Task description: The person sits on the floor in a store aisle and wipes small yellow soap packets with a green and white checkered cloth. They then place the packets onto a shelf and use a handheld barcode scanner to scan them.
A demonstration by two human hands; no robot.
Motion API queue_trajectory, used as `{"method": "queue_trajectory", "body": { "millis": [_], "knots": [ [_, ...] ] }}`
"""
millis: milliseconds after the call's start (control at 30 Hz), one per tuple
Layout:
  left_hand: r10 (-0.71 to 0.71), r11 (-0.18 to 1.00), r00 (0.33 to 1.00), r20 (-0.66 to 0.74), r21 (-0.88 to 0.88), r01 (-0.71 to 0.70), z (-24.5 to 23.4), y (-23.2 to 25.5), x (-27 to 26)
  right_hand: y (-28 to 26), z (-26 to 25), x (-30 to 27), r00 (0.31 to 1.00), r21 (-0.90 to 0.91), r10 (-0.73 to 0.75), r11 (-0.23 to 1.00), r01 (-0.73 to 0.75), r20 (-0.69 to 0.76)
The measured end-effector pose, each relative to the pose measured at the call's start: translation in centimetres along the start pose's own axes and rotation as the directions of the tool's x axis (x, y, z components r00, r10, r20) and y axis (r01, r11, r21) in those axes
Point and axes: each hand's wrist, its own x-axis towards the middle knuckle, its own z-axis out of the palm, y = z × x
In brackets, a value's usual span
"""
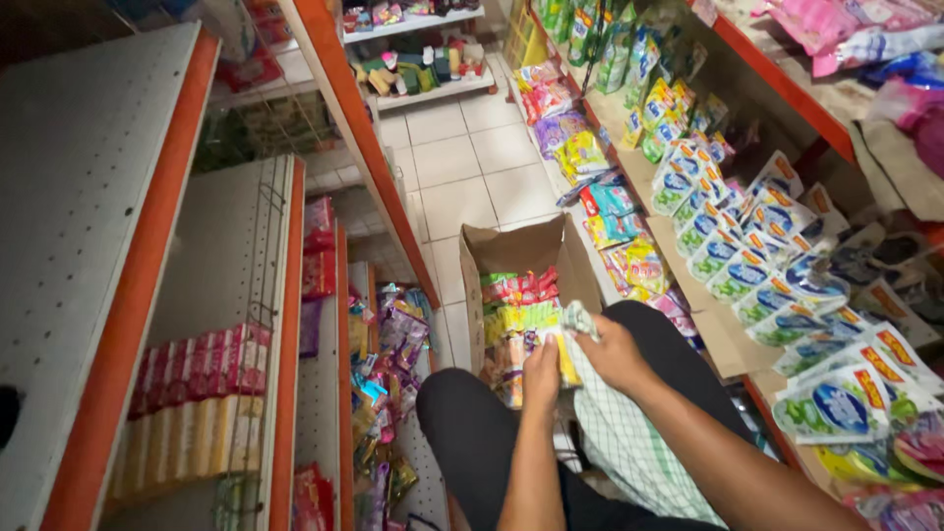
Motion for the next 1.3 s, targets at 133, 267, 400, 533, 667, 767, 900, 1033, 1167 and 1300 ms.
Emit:
{"method": "queue_trajectory", "body": {
  "millis": [133, 267, 400, 533, 667, 767, 900, 1033, 1167, 1300],
  "knots": [
    [-0.005, 0.994, 0.998, -0.069, -0.109, -0.003, 0.6, 0.0, -1.2, -3.3, 0.0, -1.5, 0.971, -0.202, -0.238, 0.953, 0.227, -0.035],
    [0.155, 0.980, 0.916, -0.370, 0.177, -0.094, 1.5, 0.1, -1.0, -3.9, 2.8, -1.5, 0.999, -0.118, -0.045, 0.992, 0.047, 0.018],
    [0.174, 0.984, 0.911, -0.373, 0.105, -0.145, -2.8, 2.5, -2.0, -3.4, 7.6, 0.5, 0.996, -0.091, -0.077, 0.992, 0.082, 0.054],
    [0.109, 0.994, 0.901, -0.419, 0.038, -0.103, -6.0, 3.5, -3.6, -1.6, 12.2, 1.8, 0.985, -0.087, -0.040, 0.995, 0.055, 0.165],
    [0.020, 0.998, 0.855, -0.518, -0.040, -0.047, -7.7, 4.8, -3.4, 0.3, 16.5, 3.6, 0.958, -0.094, 0.079, 0.994, -0.055, 0.274],
    [-0.124, 0.991, 0.818, -0.561, -0.112, 0.073, -9.0, 5.2, -3.4, 1.1, 18.3, 3.6, 0.936, 0.030, -0.019, 1.000, 0.009, 0.353],
    [-0.064, 0.962, 0.817, -0.574, -0.253, -0.102, -10.5, 4.5, -3.6, 1.2, 18.9, 1.7, 0.873, 0.017, -0.085, 0.996, 0.088, 0.480],
    [-0.005, 0.988, 0.775, -0.632, -0.123, -0.093, -11.4, 2.8, -2.8, 2.5, 18.6, 1.5, 0.808, -0.183, 0.103, 0.983, 0.006, 0.581],
    [0.030, 0.999, 0.786, -0.618, -0.013, -0.048, -11.0, 2.3, -2.2, 4.7, 18.4, 3.0, 0.833, -0.184, 0.065, 0.982, 0.045, 0.550],
    [-0.110, 0.993, 0.807, -0.580, -0.028, 0.116, -9.7, 1.9, -1.5, 6.4, 17.7, 5.1, 0.865, -0.292, 0.156, 0.956, -0.011, 0.478]
  ]
}}
